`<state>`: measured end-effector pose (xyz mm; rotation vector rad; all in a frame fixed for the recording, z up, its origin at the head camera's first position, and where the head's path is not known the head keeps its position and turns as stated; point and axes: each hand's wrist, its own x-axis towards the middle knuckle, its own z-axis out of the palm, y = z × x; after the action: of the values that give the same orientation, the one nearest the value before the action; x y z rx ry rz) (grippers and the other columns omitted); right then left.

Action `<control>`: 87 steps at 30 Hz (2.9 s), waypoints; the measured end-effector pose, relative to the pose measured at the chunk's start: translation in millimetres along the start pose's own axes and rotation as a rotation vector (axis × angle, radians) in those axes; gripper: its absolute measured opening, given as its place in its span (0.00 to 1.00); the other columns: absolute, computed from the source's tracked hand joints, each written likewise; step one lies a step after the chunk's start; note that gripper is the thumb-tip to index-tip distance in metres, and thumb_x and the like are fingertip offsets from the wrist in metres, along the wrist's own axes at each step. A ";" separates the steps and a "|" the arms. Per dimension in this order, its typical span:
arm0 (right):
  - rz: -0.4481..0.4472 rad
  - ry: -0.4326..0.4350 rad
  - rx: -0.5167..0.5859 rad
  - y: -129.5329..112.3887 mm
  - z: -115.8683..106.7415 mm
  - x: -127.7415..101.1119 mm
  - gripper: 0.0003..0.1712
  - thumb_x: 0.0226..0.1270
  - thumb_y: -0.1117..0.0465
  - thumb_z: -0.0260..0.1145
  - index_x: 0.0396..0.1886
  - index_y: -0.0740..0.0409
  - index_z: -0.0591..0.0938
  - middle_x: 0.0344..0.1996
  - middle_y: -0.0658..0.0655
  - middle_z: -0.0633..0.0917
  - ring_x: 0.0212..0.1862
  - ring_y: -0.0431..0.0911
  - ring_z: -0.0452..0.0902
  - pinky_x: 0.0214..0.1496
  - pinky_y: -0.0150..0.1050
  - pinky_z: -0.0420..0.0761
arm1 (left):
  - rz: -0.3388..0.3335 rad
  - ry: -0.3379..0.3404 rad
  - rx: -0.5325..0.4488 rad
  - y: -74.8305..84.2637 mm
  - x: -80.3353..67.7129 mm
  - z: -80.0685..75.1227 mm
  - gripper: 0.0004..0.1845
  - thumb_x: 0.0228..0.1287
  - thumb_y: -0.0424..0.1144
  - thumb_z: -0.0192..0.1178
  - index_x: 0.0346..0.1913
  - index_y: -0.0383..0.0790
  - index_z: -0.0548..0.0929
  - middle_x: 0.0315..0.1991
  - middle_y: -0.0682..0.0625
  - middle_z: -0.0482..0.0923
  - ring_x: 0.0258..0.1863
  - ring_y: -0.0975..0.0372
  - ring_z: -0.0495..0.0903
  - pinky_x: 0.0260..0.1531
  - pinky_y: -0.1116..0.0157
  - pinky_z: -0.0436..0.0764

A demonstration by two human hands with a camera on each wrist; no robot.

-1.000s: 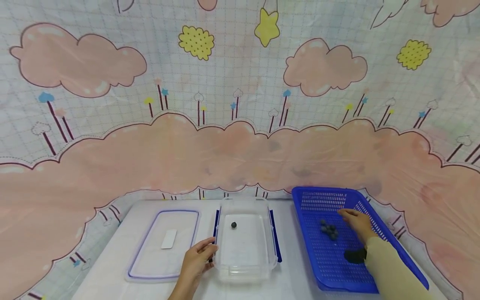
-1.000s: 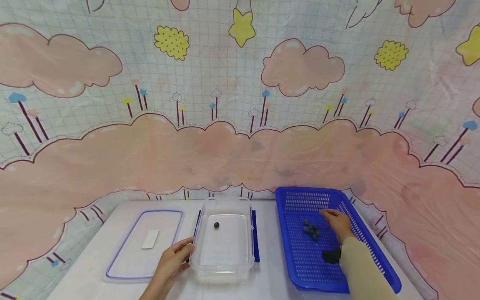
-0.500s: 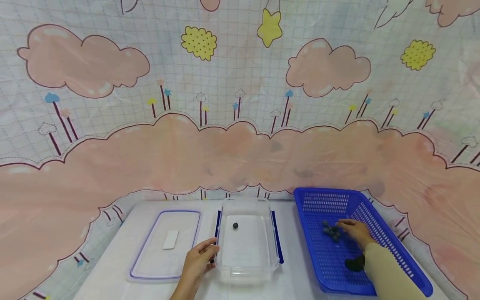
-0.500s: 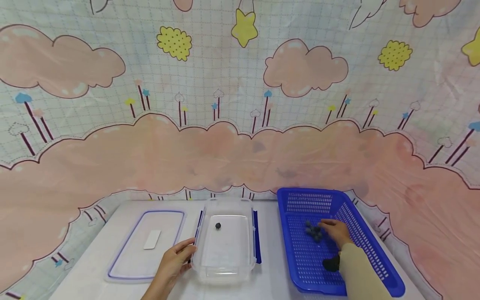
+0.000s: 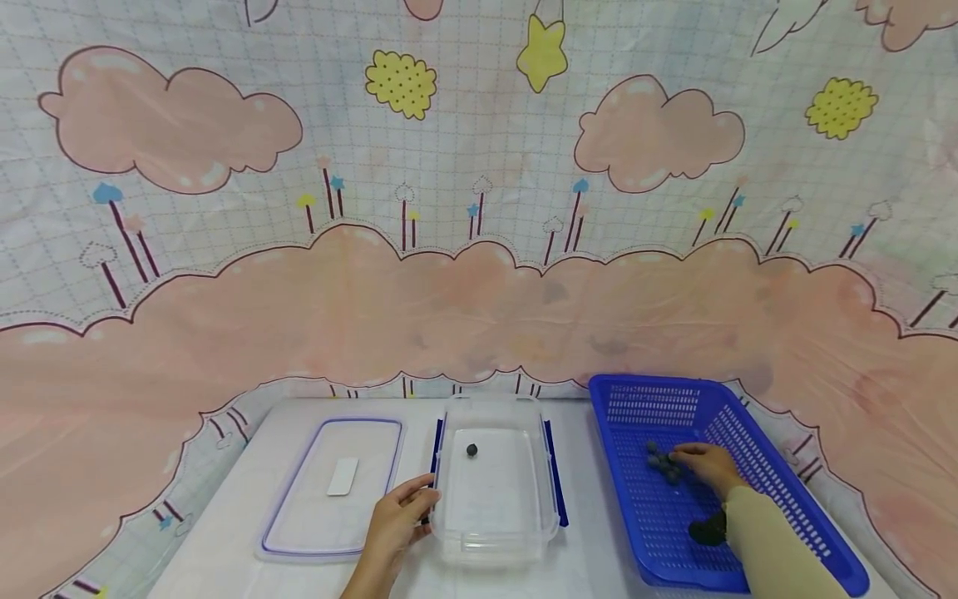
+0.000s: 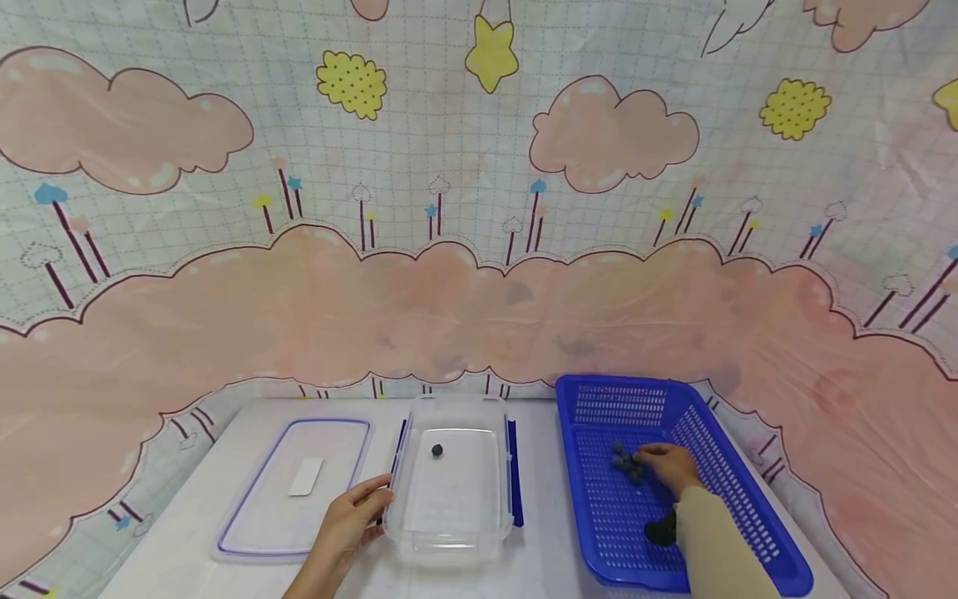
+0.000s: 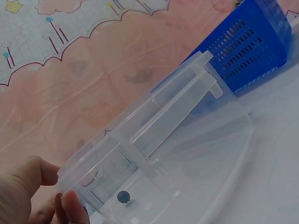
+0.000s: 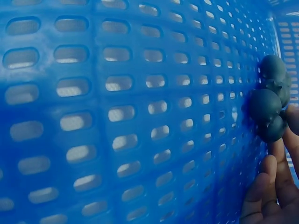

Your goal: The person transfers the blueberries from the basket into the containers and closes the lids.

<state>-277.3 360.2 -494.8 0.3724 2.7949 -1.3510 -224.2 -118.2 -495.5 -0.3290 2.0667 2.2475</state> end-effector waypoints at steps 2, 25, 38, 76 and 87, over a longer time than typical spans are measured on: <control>-0.002 -0.006 -0.014 0.1 0.2 0.2 0.26 0.70 0.57 0.61 0.57 0.75 0.77 0.59 0.77 0.74 0.59 0.71 0.68 0.57 0.61 0.75 | 0.001 -0.002 0.001 0.2 -0.4 0.3 0.24 0.61 0.31 0.65 0.60 0.28 0.77 0.30 0.56 0.77 0.30 0.64 0.72 0.23 0.70 0.79; -0.008 -0.002 -0.035 2.6 -0.3 2.6 0.24 0.71 0.56 0.59 0.54 0.74 0.80 0.56 0.76 0.77 0.58 0.72 0.69 0.56 0.61 0.76 | 0.004 -0.015 -0.020 -0.2 -0.1 -0.2 0.25 0.61 0.32 0.65 0.61 0.28 0.77 0.30 0.56 0.76 0.29 0.64 0.71 0.23 0.71 0.79; -0.005 0.020 0.034 3.5 -2.9 3.7 0.30 0.71 0.52 0.58 0.57 0.77 0.76 0.56 0.77 0.75 0.56 0.69 0.72 0.55 0.60 0.76 | 0.008 -0.014 -0.016 0.1 -0.9 0.1 0.24 0.60 0.32 0.65 0.60 0.28 0.77 0.30 0.56 0.76 0.30 0.64 0.71 0.23 0.71 0.79; -0.153 0.000 0.098 -43.0 9.0 -4.1 0.29 0.72 0.49 0.62 0.59 0.70 0.77 0.55 0.67 0.81 0.57 0.61 0.75 0.56 0.51 0.80 | 0.006 -0.015 -0.008 0.3 0.2 -0.2 0.24 0.61 0.32 0.64 0.60 0.28 0.77 0.29 0.56 0.76 0.29 0.65 0.71 0.22 0.72 0.79; -0.247 -0.012 0.086 -62.0 16.9 -11.6 0.25 0.70 0.50 0.65 0.54 0.66 0.82 0.52 0.64 0.84 0.52 0.52 0.79 0.52 0.48 0.81 | 0.004 -0.016 -0.001 -1.4 1.0 -0.1 0.24 0.61 0.32 0.64 0.60 0.28 0.77 0.29 0.56 0.75 0.28 0.65 0.71 0.22 0.72 0.78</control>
<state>-281.2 307.6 -456.3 0.0191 2.8554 -1.5162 -224.9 -118.2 -497.1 -0.3069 2.0600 2.2465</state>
